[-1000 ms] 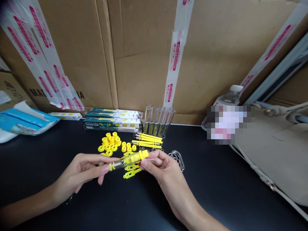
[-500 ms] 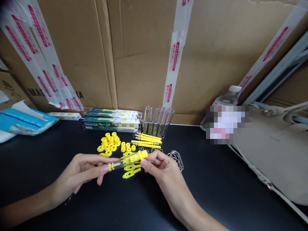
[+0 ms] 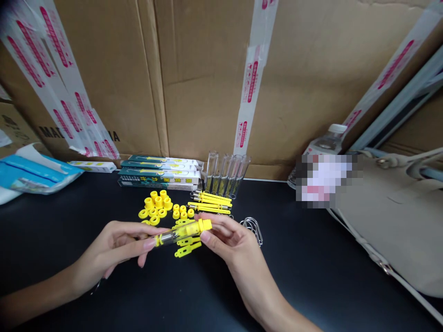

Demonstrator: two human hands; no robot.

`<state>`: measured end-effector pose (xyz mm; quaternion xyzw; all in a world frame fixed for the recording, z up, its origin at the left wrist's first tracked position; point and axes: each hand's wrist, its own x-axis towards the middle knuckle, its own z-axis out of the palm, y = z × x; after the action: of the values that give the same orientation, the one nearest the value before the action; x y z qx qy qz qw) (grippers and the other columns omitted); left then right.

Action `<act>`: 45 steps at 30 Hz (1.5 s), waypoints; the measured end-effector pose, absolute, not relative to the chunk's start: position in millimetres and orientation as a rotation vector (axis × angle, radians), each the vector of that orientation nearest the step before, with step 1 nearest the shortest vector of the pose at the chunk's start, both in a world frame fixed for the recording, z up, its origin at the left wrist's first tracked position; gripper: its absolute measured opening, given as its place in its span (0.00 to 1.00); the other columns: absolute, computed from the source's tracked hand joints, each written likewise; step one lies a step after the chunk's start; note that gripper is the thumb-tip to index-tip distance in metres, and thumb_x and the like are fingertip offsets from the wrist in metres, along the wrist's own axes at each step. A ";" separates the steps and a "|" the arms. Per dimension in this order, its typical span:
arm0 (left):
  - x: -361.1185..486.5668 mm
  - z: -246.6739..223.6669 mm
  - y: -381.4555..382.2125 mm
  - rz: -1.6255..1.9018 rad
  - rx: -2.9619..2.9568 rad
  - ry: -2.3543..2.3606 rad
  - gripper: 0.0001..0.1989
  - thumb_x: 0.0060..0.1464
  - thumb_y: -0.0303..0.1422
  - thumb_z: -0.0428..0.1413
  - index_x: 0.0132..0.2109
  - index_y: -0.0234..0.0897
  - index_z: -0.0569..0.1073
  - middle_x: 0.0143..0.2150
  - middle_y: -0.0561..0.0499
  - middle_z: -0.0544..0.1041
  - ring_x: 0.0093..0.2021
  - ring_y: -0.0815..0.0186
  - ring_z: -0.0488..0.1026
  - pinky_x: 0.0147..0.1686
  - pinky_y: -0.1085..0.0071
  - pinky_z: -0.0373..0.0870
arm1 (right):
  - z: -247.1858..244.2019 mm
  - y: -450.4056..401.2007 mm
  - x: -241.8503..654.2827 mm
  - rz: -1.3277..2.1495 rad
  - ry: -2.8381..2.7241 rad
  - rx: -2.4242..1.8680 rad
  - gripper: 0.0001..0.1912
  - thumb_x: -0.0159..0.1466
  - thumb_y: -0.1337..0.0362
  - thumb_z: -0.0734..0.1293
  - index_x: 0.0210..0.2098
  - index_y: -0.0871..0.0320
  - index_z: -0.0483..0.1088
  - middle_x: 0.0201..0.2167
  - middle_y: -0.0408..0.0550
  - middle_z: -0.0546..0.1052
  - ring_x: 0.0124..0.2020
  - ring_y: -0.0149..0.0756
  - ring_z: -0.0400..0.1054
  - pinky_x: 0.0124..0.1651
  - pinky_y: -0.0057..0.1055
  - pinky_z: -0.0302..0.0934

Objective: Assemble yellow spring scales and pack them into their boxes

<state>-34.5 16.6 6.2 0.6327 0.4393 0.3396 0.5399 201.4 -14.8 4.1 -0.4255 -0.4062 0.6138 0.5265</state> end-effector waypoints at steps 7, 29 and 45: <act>-36.1 4.5 16.0 0.801 1.491 1.029 0.15 0.55 0.39 0.62 0.47 0.38 0.84 0.17 0.54 0.74 0.12 0.77 0.55 0.10 0.79 0.43 | 2.4 -15.0 203.5 1.477 -0.914 -1.022 0.17 0.52 0.59 0.81 0.41 0.54 0.81 0.37 0.45 0.83 0.43 0.37 0.75 0.52 0.32 0.66; -35.1 3.4 17.2 0.861 1.469 0.964 0.13 0.55 0.36 0.62 0.46 0.39 0.84 0.17 0.55 0.72 0.13 0.78 0.56 0.07 0.82 0.41 | -3.9 -14.0 200.8 1.566 -0.829 -0.893 0.11 0.54 0.62 0.80 0.28 0.57 0.75 0.34 0.43 0.82 0.39 0.32 0.77 0.53 0.32 0.69; -35.4 4.1 15.5 0.834 1.476 0.978 0.13 0.55 0.37 0.62 0.46 0.38 0.84 0.17 0.54 0.73 0.12 0.78 0.57 0.07 0.82 0.41 | -4.1 -14.3 201.3 1.554 -0.867 -0.923 0.11 0.55 0.61 0.79 0.36 0.56 0.78 0.36 0.44 0.82 0.40 0.32 0.76 0.52 0.27 0.68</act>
<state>-35.4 15.5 4.1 0.6258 0.4147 0.3536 0.5580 201.3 -14.3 -4.1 -0.3880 -0.3644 0.6532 0.5386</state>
